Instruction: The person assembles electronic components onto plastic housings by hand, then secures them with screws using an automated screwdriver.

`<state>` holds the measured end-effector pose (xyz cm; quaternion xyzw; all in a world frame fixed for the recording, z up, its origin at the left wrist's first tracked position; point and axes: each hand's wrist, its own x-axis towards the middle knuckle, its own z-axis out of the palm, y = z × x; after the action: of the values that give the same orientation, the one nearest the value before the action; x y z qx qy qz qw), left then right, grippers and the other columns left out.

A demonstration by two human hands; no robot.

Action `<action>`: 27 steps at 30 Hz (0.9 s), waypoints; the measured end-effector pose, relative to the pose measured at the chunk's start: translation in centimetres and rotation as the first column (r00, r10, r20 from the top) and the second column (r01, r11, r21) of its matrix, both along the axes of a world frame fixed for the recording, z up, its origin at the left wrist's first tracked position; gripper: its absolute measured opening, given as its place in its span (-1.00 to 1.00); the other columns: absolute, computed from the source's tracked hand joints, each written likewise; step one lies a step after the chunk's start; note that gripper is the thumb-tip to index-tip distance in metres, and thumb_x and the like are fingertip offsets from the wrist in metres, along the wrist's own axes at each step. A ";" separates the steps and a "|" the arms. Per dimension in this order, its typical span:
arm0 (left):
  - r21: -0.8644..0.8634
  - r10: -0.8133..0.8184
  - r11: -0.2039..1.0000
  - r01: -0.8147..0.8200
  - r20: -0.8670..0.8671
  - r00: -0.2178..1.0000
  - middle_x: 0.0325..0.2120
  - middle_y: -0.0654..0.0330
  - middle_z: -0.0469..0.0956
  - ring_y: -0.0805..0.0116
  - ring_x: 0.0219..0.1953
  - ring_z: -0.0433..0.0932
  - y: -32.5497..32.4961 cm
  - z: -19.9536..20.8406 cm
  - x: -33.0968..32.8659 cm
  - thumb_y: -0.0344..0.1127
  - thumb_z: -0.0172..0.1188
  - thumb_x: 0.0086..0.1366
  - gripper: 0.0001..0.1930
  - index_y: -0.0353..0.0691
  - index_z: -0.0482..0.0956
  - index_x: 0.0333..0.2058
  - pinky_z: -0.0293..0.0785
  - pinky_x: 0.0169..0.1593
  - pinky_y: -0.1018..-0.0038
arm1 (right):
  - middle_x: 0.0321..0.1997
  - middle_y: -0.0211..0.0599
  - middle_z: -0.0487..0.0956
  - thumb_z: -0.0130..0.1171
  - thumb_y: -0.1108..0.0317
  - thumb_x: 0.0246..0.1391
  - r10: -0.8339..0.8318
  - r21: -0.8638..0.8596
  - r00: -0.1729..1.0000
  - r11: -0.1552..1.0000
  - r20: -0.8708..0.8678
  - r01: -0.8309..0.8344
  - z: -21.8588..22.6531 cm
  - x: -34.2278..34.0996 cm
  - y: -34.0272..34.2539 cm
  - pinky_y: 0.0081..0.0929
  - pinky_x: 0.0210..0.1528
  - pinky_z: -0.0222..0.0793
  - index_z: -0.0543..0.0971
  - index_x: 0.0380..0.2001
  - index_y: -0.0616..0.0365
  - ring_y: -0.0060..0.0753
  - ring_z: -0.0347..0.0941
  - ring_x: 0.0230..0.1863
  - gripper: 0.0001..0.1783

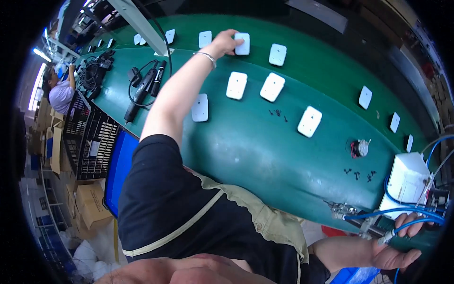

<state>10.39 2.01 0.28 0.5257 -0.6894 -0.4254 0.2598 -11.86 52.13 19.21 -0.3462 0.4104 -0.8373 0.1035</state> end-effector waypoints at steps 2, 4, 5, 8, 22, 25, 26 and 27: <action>0.000 -0.067 0.998 0.068 0.174 0.982 -0.28 0.05 0.52 0.25 -0.33 0.55 -1.4 -1.1 -0.1 -0.18 0.22 0.03 -0.54 -0.25 0.41 -0.10 0.50 -0.28 0.42 | -0.41 -0.27 0.27 0.16 0.21 -0.10 -0.107 -0.002 0.992 0.994 0.063 0.107 -0.1 -0.1 -0.8 -0.59 -0.33 0.13 0.13 -0.07 0.22 -0.48 0.19 -0.39 -0.40; -0.142 -0.036 0.985 0.102 0.403 0.914 -0.20 0.02 0.47 0.18 -0.22 0.49 -1.5 -0.1 0.5 -0.17 0.20 0.05 -0.53 -0.22 0.39 -0.05 0.45 -0.17 0.39 | -0.40 -0.25 0.30 0.15 0.20 -0.08 0.201 -0.004 0.976 0.979 -0.079 -0.202 -0.1 -1.0 -0.3 -0.60 -0.31 0.15 0.13 -0.06 0.22 -0.46 0.21 -0.38 -0.40; -0.288 0.045 0.944 0.164 0.601 0.798 -0.11 -0.02 0.42 0.10 -0.10 0.44 -1.3 0.7 0.6 -0.16 0.17 0.08 -0.51 -0.18 0.36 -0.01 0.40 -0.05 0.36 | -0.40 -0.25 0.30 0.15 0.20 -0.08 0.194 0.007 0.978 0.981 -0.076 -0.195 0.0 -1.0 -0.3 -0.60 -0.31 0.15 0.13 -0.06 0.22 -0.46 0.21 -0.38 -0.40; -0.526 0.026 0.828 0.194 0.382 0.924 -0.14 -0.02 0.44 0.08 -0.05 0.40 0.8 1.7 -1.4 -0.03 0.17 0.06 -0.47 -0.17 0.38 -0.02 0.33 0.02 0.32 | -0.38 -0.27 0.32 0.16 0.15 -0.08 0.198 0.032 0.975 0.980 -0.098 -0.196 -0.2 -1.1 -0.9 -0.59 -0.31 0.14 0.14 -0.06 0.22 -0.49 0.21 -0.38 -0.38; 0.233 -0.411 0.899 0.372 0.148 0.900 -0.33 0.14 0.51 0.44 -0.43 0.50 2.3 0.4 -9.4 -0.14 0.19 0.07 -0.49 -0.23 0.36 -0.02 0.48 -0.47 0.60 | -0.43 -0.34 0.26 0.12 0.07 -0.06 0.169 0.033 0.983 0.985 -0.076 -0.167 -0.5 -1.3 0.7 -0.51 -0.34 0.07 0.15 -0.03 0.22 -0.49 0.16 -0.43 -0.36; 0.215 -0.399 0.906 0.364 0.145 0.906 -0.36 0.16 0.51 0.41 -0.45 0.51 2.3 -0.2 -10.1 -0.14 0.15 0.10 -0.54 -0.20 0.38 -0.04 0.51 -0.49 0.54 | 0.10 0.01 0.24 0.02 0.17 -0.01 -0.077 0.119 0.992 0.989 -0.101 0.089 -1.7 -7.0 6.2 -0.18 0.21 -0.03 -0.06 0.15 0.34 -0.24 0.22 0.07 -0.22; 0.107 -0.400 0.915 0.389 0.122 0.908 -0.37 0.17 0.51 0.39 -0.48 0.52 2.0 -0.9 -10.1 -0.15 0.16 0.08 -0.56 -0.23 0.39 -0.08 0.53 -0.49 0.49 | 0.16 0.05 0.15 0.02 0.13 -0.02 -0.287 0.130 0.955 0.947 -0.076 0.295 -1.0 -4.3 3.9 -0.18 0.26 -0.16 -0.13 0.18 0.32 -0.19 0.09 0.17 -0.16; -0.035 -0.346 0.932 0.361 0.212 0.914 -0.37 0.17 0.52 0.39 -0.48 0.53 3.0 0.1 -9.8 -0.16 0.15 0.10 -0.57 -0.26 0.40 -0.09 0.53 -0.50 0.50 | 0.22 0.08 0.07 0.02 0.09 -0.02 -0.481 0.153 0.875 0.862 -0.052 0.482 -0.4 -1.4 -0.3 -0.17 0.32 -0.28 -0.19 0.20 0.29 -0.14 -0.05 0.28 -0.10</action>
<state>0.62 5.01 0.33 0.4228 -0.8111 -0.3840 0.1260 -13.25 51.85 18.83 -0.2283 0.5508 -0.7985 -0.0835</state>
